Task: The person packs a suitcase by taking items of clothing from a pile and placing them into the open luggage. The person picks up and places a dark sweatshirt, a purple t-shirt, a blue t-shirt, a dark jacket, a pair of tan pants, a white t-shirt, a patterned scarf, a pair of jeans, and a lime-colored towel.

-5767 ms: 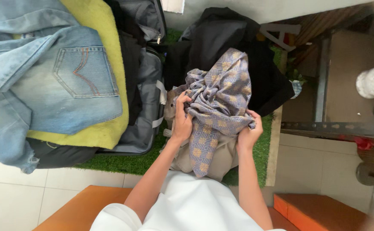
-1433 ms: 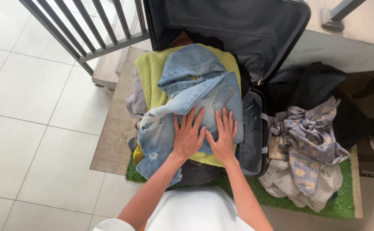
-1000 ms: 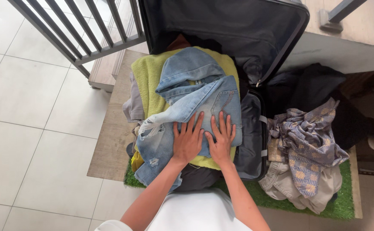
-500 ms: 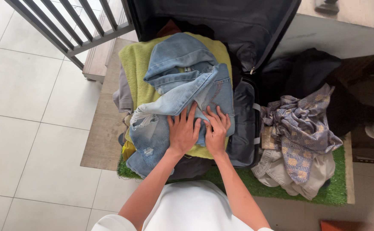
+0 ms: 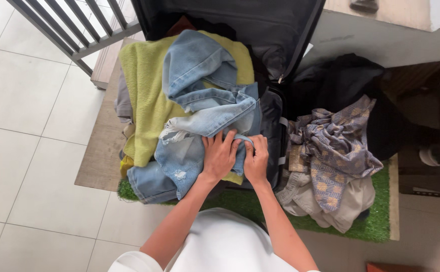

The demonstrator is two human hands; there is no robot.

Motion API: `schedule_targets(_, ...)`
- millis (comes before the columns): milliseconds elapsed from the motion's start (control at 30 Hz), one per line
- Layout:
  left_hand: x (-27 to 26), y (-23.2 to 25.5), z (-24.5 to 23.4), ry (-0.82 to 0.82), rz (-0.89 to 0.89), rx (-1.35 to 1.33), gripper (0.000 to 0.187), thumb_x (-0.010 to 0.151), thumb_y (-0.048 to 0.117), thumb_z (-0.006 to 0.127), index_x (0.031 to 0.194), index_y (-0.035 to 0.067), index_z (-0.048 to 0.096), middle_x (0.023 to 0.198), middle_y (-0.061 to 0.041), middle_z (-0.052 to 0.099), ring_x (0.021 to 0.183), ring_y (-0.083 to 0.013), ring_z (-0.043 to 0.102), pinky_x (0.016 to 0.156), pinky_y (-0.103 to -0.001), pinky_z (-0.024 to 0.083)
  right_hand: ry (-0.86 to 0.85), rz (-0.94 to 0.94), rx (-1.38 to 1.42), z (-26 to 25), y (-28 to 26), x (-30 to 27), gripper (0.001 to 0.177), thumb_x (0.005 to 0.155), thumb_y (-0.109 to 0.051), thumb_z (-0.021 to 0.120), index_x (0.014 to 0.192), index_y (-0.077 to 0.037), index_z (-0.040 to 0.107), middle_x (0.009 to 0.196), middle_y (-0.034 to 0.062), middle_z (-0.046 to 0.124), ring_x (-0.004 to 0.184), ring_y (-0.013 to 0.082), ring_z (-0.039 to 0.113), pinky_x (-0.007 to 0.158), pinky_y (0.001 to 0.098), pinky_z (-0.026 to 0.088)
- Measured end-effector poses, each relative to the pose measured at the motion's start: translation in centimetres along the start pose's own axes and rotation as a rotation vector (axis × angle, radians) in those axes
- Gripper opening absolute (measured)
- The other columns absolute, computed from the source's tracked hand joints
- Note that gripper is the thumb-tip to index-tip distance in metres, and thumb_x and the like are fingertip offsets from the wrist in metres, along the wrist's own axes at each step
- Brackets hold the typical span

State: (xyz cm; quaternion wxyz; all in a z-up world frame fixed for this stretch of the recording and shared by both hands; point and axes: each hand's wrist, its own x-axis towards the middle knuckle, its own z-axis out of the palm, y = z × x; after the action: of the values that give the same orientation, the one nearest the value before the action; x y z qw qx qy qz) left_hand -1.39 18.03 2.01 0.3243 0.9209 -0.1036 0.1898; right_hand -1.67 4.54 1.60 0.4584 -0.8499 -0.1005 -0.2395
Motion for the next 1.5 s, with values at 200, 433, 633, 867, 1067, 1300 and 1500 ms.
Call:
schedule_targets(200, -0.2, 3.6, 3.4, -0.041, 0.019, -0.106, 0.026, 0.107, 0.032, 0.052, 0.12, 0.012, 0.06, 0.128, -0.016, 0.058, 0.119, -0.0431, 0.049, 0.101, -0.061, 0.03, -0.011, 0.135, 0.141, -4.1, 1.9, -0.9, 0.021, 0.11, -0.017, 0.052, 0.102, 0.001, 0.059, 0.09, 0.0114, 0.054, 0.08, 0.0253, 0.053, 0.072, 0.035, 0.043)
schedule_targets(433, -0.2, 8.7, 6.9, -0.068, 0.043, -0.328, 0.025, 0.108, 0.029, 0.054, 0.123, 0.009, 0.057, 0.125, -0.018, 0.057, 0.115, -0.0425, 0.051, 0.1, -0.055, 0.033, 0.069, 0.309, 0.196, -9.4, 4.5, -2.3, 0.021, 0.111, -0.018, 0.05, 0.1, -0.002, 0.06, 0.08, 0.0035, 0.052, 0.072, 0.0115, 0.045, 0.065, 0.0291, 0.04)
schedule_targets(633, 0.5, 12.3, 8.0, -0.083, 0.027, -0.48, 0.027, 0.105, 0.025, 0.057, 0.127, 0.007, 0.056, 0.125, -0.017, 0.059, 0.119, -0.0405, 0.052, 0.106, -0.05, 0.033, 0.113, 0.319, 0.253, -12.4, 6.0, -2.2, 0.021, 0.112, -0.019, 0.049, 0.101, -0.003, 0.059, 0.08, 0.0003, 0.052, 0.073, 0.0082, 0.044, 0.065, 0.0279, 0.04)
schedule_targets(867, 1.1, 16.6, 8.9, -0.055, 0.017, -0.644, 0.033, 0.106, 0.015, 0.055, 0.137, 0.006, 0.053, 0.136, -0.018, 0.057, 0.128, -0.0387, 0.053, 0.112, -0.045, 0.036, 0.193, 0.303, 0.221, -16.7, 7.4, -1.3, 0.024, 0.114, -0.018, 0.049, 0.096, -0.003, 0.055, 0.08, -0.0007, 0.047, 0.074, 0.0078, 0.04, 0.064, 0.0273, 0.037)
schedule_targets(1067, 1.4, 20.8, 10.9, -0.058, 0.09, -0.77, 0.041, 0.104, 0.002, 0.054, 0.144, 0.006, 0.052, 0.143, -0.019, 0.053, 0.137, -0.0376, 0.052, 0.117, -0.041, 0.04, 0.277, 0.215, 0.121, -21.9, 7.9, 0.1, 0.023, 0.113, -0.018, 0.049, 0.101, 0.0, 0.056, 0.086, 0.0028, 0.053, 0.08, 0.0116, 0.048, 0.073, 0.028, 0.043)
schedule_targets(1300, 1.5, 25.4, 14.6, -0.115, 0.134, -0.851, 0.048, 0.104, -0.002, 0.051, 0.152, 0.006, 0.046, 0.157, -0.019, 0.045, 0.15, -0.0383, 0.043, 0.125, -0.042, 0.035, 0.307, 0.046, -0.088, -27.6, 9.9, 1.2, 0.024, 0.113, -0.019, 0.049, 0.103, 0.002, 0.058, 0.094, 0.0108, 0.056, 0.089, 0.024, 0.057, 0.083, 0.0364, 0.045)
schedule_targets(1500, 1.6, 25.8, 16.4, -0.19, 0.126, -0.849, 0.052, 0.103, -0.003, 0.05, 0.154, 0.006, 0.044, 0.161, -0.021, 0.041, 0.153, -0.0392, 0.039, 0.126, -0.043, 0.033, 0.315, 0.05, -0.044, -28.0, 13.6, 0.5, 0.022, 0.11, -0.019, 0.05, 0.103, 0.001, 0.057, 0.096, 0.0128, 0.054, 0.092, 0.0252, 0.055, 0.085, 0.0367, 0.045)
